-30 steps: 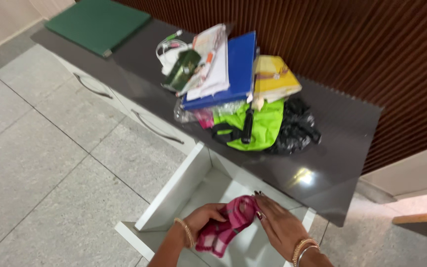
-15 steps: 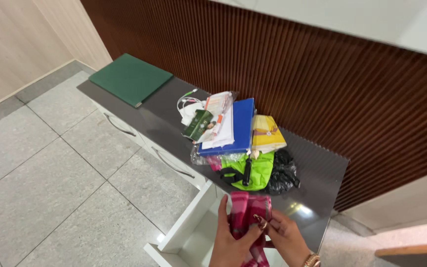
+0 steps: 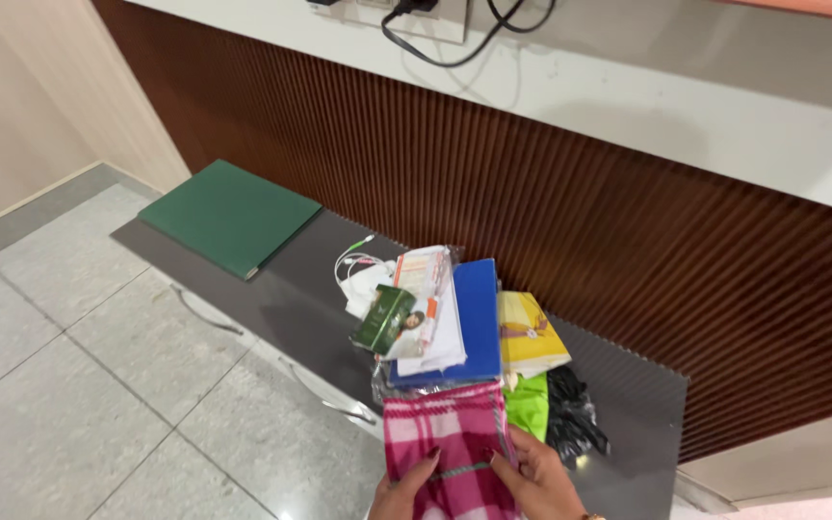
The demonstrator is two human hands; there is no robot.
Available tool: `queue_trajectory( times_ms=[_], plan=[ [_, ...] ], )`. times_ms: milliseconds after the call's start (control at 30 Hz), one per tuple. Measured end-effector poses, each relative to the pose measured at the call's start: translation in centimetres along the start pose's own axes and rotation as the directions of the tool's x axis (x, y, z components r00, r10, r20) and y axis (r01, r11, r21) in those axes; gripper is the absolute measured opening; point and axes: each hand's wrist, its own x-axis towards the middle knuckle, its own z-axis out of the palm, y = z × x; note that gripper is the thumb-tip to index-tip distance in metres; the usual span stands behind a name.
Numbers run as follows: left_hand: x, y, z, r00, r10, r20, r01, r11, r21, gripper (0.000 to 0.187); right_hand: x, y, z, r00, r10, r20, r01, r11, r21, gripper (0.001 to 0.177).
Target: The person removes various items from a white drawer, places them on the countertop, wipes the inside of the drawer with a cloth, and then returns the items into the drawer. The items include plastic bags, a notebook, and other miscellaneous objects.
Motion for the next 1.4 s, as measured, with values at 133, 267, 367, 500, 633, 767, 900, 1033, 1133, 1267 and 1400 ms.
queue_trajectory(
  times_ms=[133, 267, 367, 500, 633, 767, 900, 1033, 1133, 1267, 1400],
  plan=[
    [3.0, 4.3, -1.9, 0.937, -0.321, -0.135, 0.23, 0.862, -0.452, 0.042, 4.4, -0.1, 0.5, 0.905, 0.288, -0.313, -0.343, 0.93, -0.134, 0.039],
    [4.9, 11.9, -4.8, 0.919, -0.275, -0.282, 0.193, 0.938, -0.287, 0.04, 10.4, -2.0, 0.1, 0.946, 0.126, -0.3, -0.147, 0.988, -0.046, 0.045],
    [6.5, 16.7, -6.1, 0.871, -0.345, -0.349, 0.238, 0.919, -0.314, 0.035, 14.8, -3.6, 0.9, 0.915, 0.055, -0.4, -0.145, 0.969, -0.199, 0.046],
    [10.1, 20.0, -7.4, 0.857, -0.291, -0.426, 0.256, 0.957, -0.139, 0.034, 18.5, -4.9, 2.2, 0.767, -0.175, -0.618, -0.424, 0.585, -0.691, 0.053],
    [14.6, 19.4, -7.1, 0.825, -0.351, -0.442, 0.302, 0.936, -0.181, 0.035, 21.2, -5.4, 1.7, 0.775, -0.039, -0.631, -0.368, 0.783, -0.5, 0.05],
    [17.9, 17.4, -6.5, 0.794, -0.405, -0.453, 0.377, 0.913, -0.155, 0.044, 22.7, -4.5, 2.2, 0.782, -0.049, -0.622, -0.408, 0.713, -0.57, 0.058],
    [19.6, 15.3, -5.7, 0.921, -0.123, -0.37, 0.142, 0.99, 0.025, 0.053, 24.5, -4.0, 3.2, 0.787, 0.08, -0.612, -0.534, 0.585, -0.61, 0.081],
    [20.0, 14.8, -5.7, 0.936, -0.139, -0.323, 0.222, 0.946, 0.238, 0.065, 25.8, -3.4, 4.0, 0.793, 0.003, -0.609, -0.551, 0.427, -0.717, 0.091],
    [20.3, 15.5, -5.4, 0.955, -0.117, -0.274, 0.218, 0.902, 0.373, 0.073, 26.2, -3.1, 4.5, 0.785, 0.059, -0.616, -0.596, 0.34, -0.727, 0.092],
    [20.4, 17.7, -4.9, 0.955, -0.162, -0.247, 0.268, 0.83, 0.489, 0.078, 26.5, -3.2, 5.5, 0.778, 0.173, -0.604, -0.586, 0.544, -0.6, 0.092],
    [19.9, 20.7, -4.1, 0.956, -0.216, -0.196, 0.288, 0.595, 0.75, 0.086, 26.3, -4.2, 6.6, 0.8, 0.082, -0.595, -0.548, 0.505, -0.667, 0.085]
  ],
)
